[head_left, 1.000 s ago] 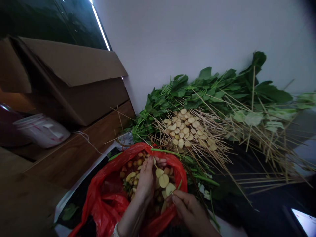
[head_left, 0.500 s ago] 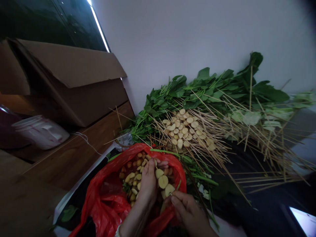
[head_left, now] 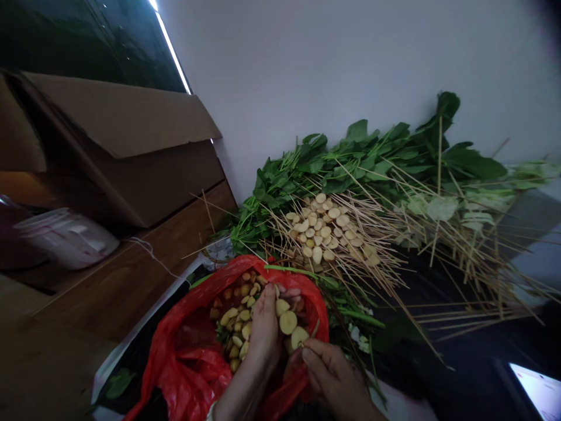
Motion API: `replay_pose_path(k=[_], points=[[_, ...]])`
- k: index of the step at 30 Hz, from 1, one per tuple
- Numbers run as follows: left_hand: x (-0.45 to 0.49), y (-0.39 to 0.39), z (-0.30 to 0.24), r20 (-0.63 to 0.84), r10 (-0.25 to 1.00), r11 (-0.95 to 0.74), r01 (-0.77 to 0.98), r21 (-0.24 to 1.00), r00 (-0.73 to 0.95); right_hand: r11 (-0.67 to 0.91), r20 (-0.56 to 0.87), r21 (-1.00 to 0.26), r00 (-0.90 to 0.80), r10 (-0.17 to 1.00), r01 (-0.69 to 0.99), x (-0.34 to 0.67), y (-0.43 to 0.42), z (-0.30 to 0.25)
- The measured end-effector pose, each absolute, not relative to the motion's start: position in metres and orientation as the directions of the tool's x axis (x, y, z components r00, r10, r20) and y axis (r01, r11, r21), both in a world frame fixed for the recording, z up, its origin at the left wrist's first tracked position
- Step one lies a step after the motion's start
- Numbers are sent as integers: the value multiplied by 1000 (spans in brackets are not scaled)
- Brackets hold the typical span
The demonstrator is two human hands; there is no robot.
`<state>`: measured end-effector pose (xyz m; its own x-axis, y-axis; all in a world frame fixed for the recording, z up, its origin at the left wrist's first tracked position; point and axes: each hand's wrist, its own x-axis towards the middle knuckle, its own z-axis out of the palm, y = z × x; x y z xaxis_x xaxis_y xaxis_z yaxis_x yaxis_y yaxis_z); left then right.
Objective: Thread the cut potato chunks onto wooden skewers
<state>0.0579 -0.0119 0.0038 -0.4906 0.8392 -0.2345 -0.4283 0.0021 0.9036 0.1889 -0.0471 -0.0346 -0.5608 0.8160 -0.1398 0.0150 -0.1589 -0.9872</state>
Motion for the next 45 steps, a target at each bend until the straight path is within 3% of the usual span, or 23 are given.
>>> replay_pose_path(k=[7, 11, 15, 20, 29, 34, 39, 45], points=[[63, -13, 4, -243, 826, 0, -431, 902, -509, 67, 15, -995, -533, 846, 78, 190, -46, -25], [59, -11, 5, -282, 871, 22, -542, 840, -402, 17, -25, -997, -554, 832, 71, 192, -40, -23], [57, -20, 8, -359, 901, 159, -587, 794, -242, -71, -64, -997, -540, 839, 8, 193, -37, -24], [70, -40, 10, -361, 916, 222, -529, 819, -175, -10, -11, -1000, -517, 856, 5, 191, -37, -14], [63, -35, 36, -304, 921, 181, -424, 887, -242, 186, 42, -946, -466, 884, 267, 198, -50, -23], [59, -30, 46, -280, 920, 126, -470, 874, -275, 403, 207, -831, -460, 864, 383, 227, -60, -41], [70, -34, 37, -293, 929, 142, -511, 848, -227, 571, 420, -715, -405, 812, 403, 272, -52, -12], [69, -41, 16, -284, 958, 226, -532, 816, -28, 464, 467, -659, -161, 869, 593, 311, 8, 10]])
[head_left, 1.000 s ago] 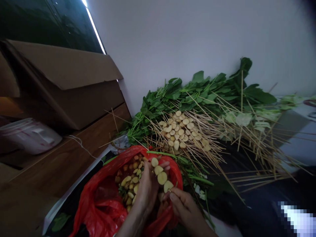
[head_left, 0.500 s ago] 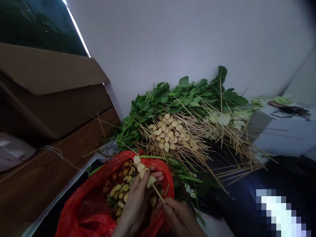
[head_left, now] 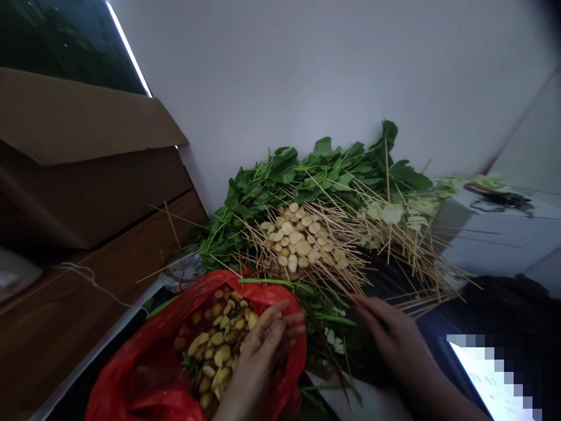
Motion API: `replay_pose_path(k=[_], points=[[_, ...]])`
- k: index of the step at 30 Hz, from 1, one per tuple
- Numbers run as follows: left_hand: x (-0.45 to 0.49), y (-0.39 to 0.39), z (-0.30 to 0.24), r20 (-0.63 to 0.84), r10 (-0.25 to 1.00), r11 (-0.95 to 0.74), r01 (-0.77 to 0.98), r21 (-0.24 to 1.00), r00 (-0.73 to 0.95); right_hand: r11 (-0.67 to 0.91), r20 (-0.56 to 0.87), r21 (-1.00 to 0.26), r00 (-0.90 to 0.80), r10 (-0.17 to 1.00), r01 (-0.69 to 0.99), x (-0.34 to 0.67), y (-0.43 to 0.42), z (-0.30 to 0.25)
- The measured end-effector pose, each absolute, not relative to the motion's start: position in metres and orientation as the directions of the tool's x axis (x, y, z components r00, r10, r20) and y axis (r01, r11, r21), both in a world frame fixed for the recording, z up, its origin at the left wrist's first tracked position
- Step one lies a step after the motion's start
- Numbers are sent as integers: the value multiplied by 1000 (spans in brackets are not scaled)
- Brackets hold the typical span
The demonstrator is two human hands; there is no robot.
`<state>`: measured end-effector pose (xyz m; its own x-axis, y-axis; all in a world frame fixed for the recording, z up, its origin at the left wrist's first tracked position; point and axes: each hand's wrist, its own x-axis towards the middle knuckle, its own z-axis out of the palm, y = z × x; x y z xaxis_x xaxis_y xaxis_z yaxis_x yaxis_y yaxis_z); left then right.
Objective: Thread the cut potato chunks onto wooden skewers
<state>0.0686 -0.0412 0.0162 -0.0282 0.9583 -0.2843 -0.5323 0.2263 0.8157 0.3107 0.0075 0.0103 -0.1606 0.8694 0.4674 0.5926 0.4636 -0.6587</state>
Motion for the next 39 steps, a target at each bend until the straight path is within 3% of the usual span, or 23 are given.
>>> replay_pose_path(k=[8, 20, 26, 33, 39], points=[[60, -40, 6, -310, 951, 269, -533, 802, 14, 439, 528, -582, -92, 844, 685, 330, 81, -1], [60, -39, -1, -251, 965, 256, -478, 840, 75, 430, 544, -356, -190, 817, 830, 332, 139, -8], [60, -40, 3, -266, 962, 265, -443, 856, 61, 420, 526, -238, -247, 814, 876, 338, 135, -1], [63, -42, 11, -320, 944, 321, -465, 825, 84, 377, 549, -198, -216, 807, 905, 393, 109, 23], [69, -42, 22, -339, 938, 334, -437, 835, 68, 409, 383, -99, -345, 857, 907, 426, 76, 14]])
